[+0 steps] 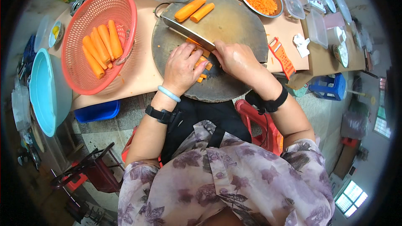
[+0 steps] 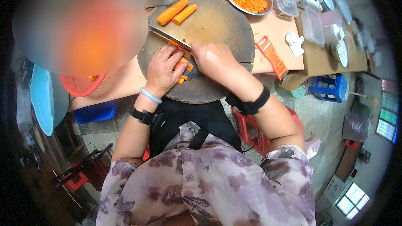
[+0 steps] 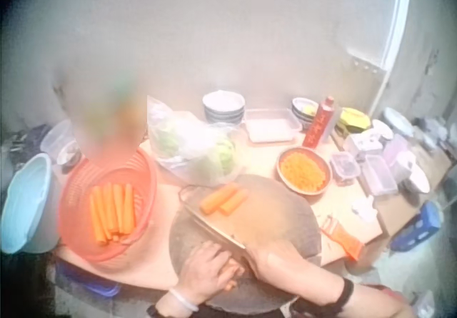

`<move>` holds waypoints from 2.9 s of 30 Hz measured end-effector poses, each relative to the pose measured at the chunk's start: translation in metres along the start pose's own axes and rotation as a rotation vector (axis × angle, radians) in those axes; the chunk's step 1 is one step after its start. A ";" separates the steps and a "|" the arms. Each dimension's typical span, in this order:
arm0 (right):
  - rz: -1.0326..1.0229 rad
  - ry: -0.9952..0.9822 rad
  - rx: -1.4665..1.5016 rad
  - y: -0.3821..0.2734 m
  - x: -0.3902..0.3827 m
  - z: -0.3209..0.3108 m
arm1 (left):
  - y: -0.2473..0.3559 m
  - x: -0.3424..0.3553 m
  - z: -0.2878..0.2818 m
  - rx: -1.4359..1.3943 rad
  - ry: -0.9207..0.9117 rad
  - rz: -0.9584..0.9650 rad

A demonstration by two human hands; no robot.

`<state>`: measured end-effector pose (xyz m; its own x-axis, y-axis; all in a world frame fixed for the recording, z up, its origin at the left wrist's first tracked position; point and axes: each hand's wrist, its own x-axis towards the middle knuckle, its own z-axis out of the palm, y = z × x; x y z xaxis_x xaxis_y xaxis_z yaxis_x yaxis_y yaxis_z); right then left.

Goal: Cutting carrots into small pieces on a wooden chopping board.

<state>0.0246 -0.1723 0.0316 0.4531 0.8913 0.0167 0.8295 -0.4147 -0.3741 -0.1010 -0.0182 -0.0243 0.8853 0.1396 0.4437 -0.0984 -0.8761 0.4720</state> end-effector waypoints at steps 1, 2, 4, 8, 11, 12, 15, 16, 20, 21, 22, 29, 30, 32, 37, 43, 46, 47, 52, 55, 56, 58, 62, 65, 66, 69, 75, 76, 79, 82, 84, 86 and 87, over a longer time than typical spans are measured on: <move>-0.007 0.028 -0.017 -0.001 -0.003 -0.001 | 0.000 0.001 0.001 0.002 0.007 0.000; -0.013 0.027 -0.018 -0.004 -0.007 -0.003 | 0.001 0.002 0.000 -0.017 0.003 0.004; 0.041 -0.048 -0.039 -0.011 -0.011 -0.010 | 0.002 0.001 -0.003 -0.035 0.001 0.004; 0.011 -0.037 -0.044 -0.011 -0.009 -0.008 | 0.002 0.001 -0.004 -0.045 -0.022 -0.018; 0.044 -0.102 -0.069 -0.014 -0.006 -0.010 | 0.001 0.003 -0.001 -0.036 -0.014 -0.009; 0.040 -0.072 -0.050 -0.013 -0.004 -0.007 | 0.001 0.003 0.000 -0.034 -0.011 0.003; 0.034 -0.037 -0.027 -0.011 0.004 -0.001 | 0.001 0.003 -0.003 -0.024 0.011 0.004; 0.030 -0.032 -0.023 -0.011 0.006 0.000 | 0.001 0.003 -0.003 -0.024 0.012 0.007; 0.052 -0.028 0.036 -0.007 0.006 -0.002 | -0.001 -0.003 0.001 -0.016 0.004 0.003; 0.054 -0.008 0.037 -0.006 0.003 -0.001 | -0.001 -0.004 0.001 -0.019 0.008 -0.009; 0.057 0.010 0.039 -0.006 0.002 -0.002 | -0.001 -0.003 0.002 -0.015 0.015 -0.006; 0.051 -0.035 0.002 -0.015 -0.005 -0.008 | 0.000 -0.003 -0.001 -0.055 0.012 -0.004; 0.057 -0.060 -0.010 -0.015 -0.004 -0.009 | -0.001 -0.003 -0.001 -0.048 0.019 -0.004; 0.063 -0.089 -0.021 -0.015 -0.002 -0.007 | 0.000 -0.001 0.000 -0.054 0.021 -0.002; 0.029 -0.049 -0.019 -0.016 0.006 0.001 | 0.002 0.002 -0.002 -0.070 0.030 0.010; 0.044 -0.011 0.046 -0.007 0.003 -0.001 | -0.002 -0.006 0.002 -0.021 0.049 0.027; 0.056 -0.014 0.029 -0.009 -0.003 -0.001 | 0.001 -0.006 0.000 -0.027 0.032 0.015; 0.056 -0.015 0.030 -0.011 -0.005 -0.003 | 0.001 -0.005 0.000 -0.041 0.031 0.018; 0.058 -0.061 0.016 -0.014 -0.003 -0.005 | 0.001 -0.003 -0.001 -0.048 0.052 0.026; 0.075 -0.106 -0.029 -0.018 0.000 -0.009 | -0.001 -0.003 0.000 -0.067 0.029 0.011; 0.076 -0.107 -0.028 -0.017 0.001 -0.007 | 0.000 -0.002 0.000 -0.062 0.038 0.022; 0.024 -0.063 0.009 -0.017 0.004 -0.002 | 0.001 -0.001 0.000 -0.058 0.047 0.035; 0.058 -0.118 -0.016 -0.020 0.008 -0.010 | -0.001 -0.003 0.000 -0.037 0.056 0.037; 0.065 -0.073 0.005 -0.014 0.005 -0.003 | -0.002 -0.007 0.003 -0.026 0.054 0.029; 0.052 -0.032 0.034 -0.011 0.002 0.000 | -0.002 -0.008 0.003 -0.032 0.035 0.007; 0.051 0.013 0.039 -0.012 -0.008 -0.008 | 0.001 -0.015 -0.001 -0.015 0.060 0.029; 0.066 -0.027 -0.003 -0.020 -0.032 -0.013 | 0.015 -0.033 -0.009 0.066 0.022 0.046; 0.067 -0.037 0.002 -0.021 -0.035 -0.011 | 0.015 -0.033 -0.007 0.051 0.024 0.057; 0.079 -0.016 -0.008 -0.026 -0.040 -0.008 | 0.017 -0.032 -0.004 0.041 0.017 0.060; 0.105 -0.032 -0.026 -0.031 -0.040 -0.006 | 0.018 -0.032 -0.005 0.046 0.010 0.050; 0.099 -0.027 -0.033 -0.027 -0.041 0.002 | 0.019 -0.031 -0.005 0.038 0.008 0.054; 0.092 -0.025 -0.038 -0.027 -0.041 0.004 | 0.018 -0.031 -0.005 0.030 0.006 0.055; 0.089 -0.046 -0.061 -0.031 -0.041 0.001 | 0.017 -0.031 -0.004 0.021 0.008 0.054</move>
<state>-0.0199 -0.1958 0.0411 0.5117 0.8573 -0.0568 0.8057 -0.5017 -0.3149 -0.1318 -0.0357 -0.0272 0.8754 0.0949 0.4740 -0.1364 -0.8922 0.4306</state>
